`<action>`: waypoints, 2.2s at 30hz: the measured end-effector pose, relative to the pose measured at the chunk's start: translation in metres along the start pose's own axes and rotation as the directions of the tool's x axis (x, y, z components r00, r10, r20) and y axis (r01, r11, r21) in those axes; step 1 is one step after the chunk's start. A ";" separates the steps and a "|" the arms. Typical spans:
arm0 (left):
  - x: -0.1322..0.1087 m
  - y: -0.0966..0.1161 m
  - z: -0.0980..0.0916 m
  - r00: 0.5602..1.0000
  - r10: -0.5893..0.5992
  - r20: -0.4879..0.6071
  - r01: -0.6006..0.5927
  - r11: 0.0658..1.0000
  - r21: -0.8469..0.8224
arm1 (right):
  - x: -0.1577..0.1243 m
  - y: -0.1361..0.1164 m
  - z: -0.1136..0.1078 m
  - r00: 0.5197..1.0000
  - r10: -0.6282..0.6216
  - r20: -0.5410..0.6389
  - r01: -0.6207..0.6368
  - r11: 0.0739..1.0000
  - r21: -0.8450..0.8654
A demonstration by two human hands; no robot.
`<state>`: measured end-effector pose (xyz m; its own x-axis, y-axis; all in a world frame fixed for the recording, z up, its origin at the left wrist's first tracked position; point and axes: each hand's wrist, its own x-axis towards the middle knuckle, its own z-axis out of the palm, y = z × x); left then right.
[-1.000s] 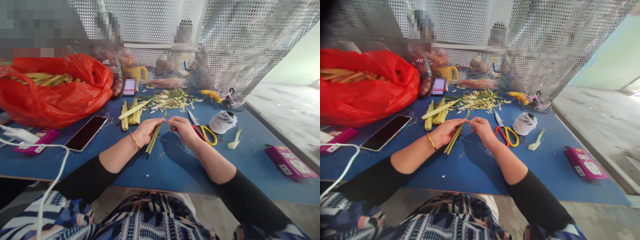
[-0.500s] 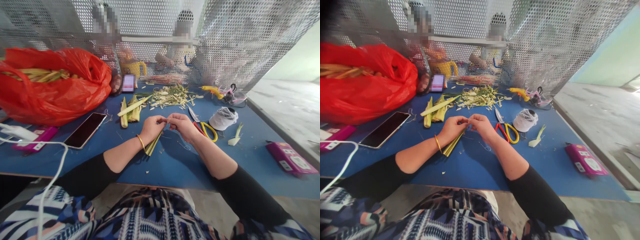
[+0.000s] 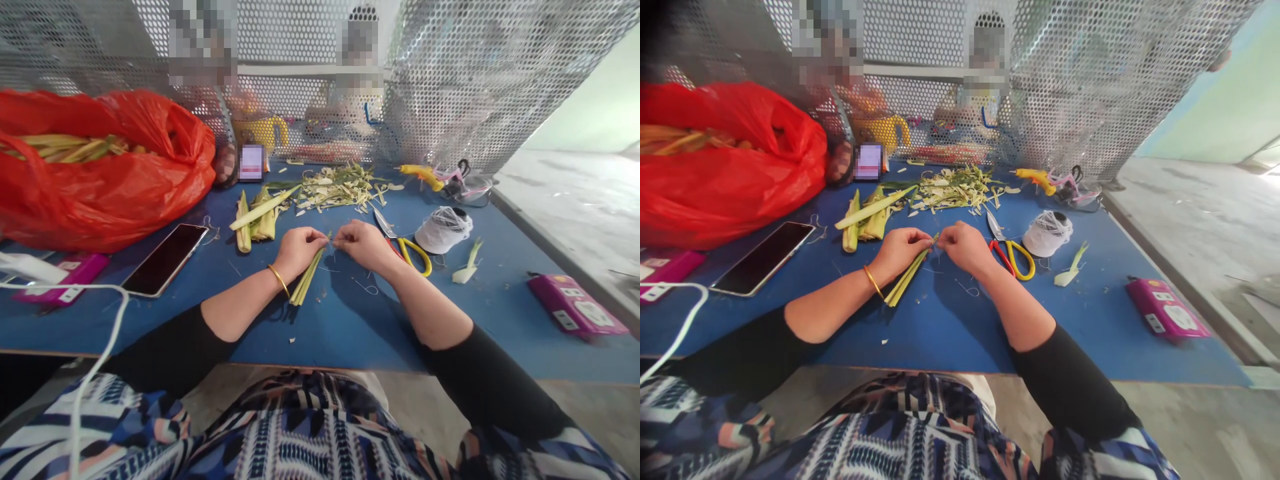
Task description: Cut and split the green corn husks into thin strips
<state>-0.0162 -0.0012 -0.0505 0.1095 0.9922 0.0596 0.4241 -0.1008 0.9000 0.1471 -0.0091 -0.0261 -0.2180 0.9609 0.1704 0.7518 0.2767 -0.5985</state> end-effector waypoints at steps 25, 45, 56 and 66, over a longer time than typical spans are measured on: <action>0.001 0.017 -0.008 0.944 -0.223 0.245 0.298 0.894 -0.335 | 0.007 0.013 0.006 0.978 -0.168 0.125 0.148 0.977 0.156; 0.004 0.014 -0.014 0.897 -0.247 0.366 0.321 0.934 -0.156 | 0.004 0.006 0.011 0.997 -0.075 0.003 0.067 0.910 0.408; 0.004 0.014 -0.023 0.800 -0.208 0.563 0.378 0.903 -0.203 | 0.004 0.004 0.018 0.999 0.030 -0.022 -0.020 0.935 0.355; 0.005 0.011 -0.021 0.794 -0.212 0.569 0.384 0.901 -0.200 | 0.003 -0.004 0.016 0.993 0.089 -0.078 -0.061 0.949 0.309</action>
<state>-0.0300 0.0041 -0.0317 0.5089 0.7678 -0.3891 0.2444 0.3046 0.9206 0.1335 -0.0077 -0.0363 -0.1006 0.9791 0.1768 0.5344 0.2031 -0.8205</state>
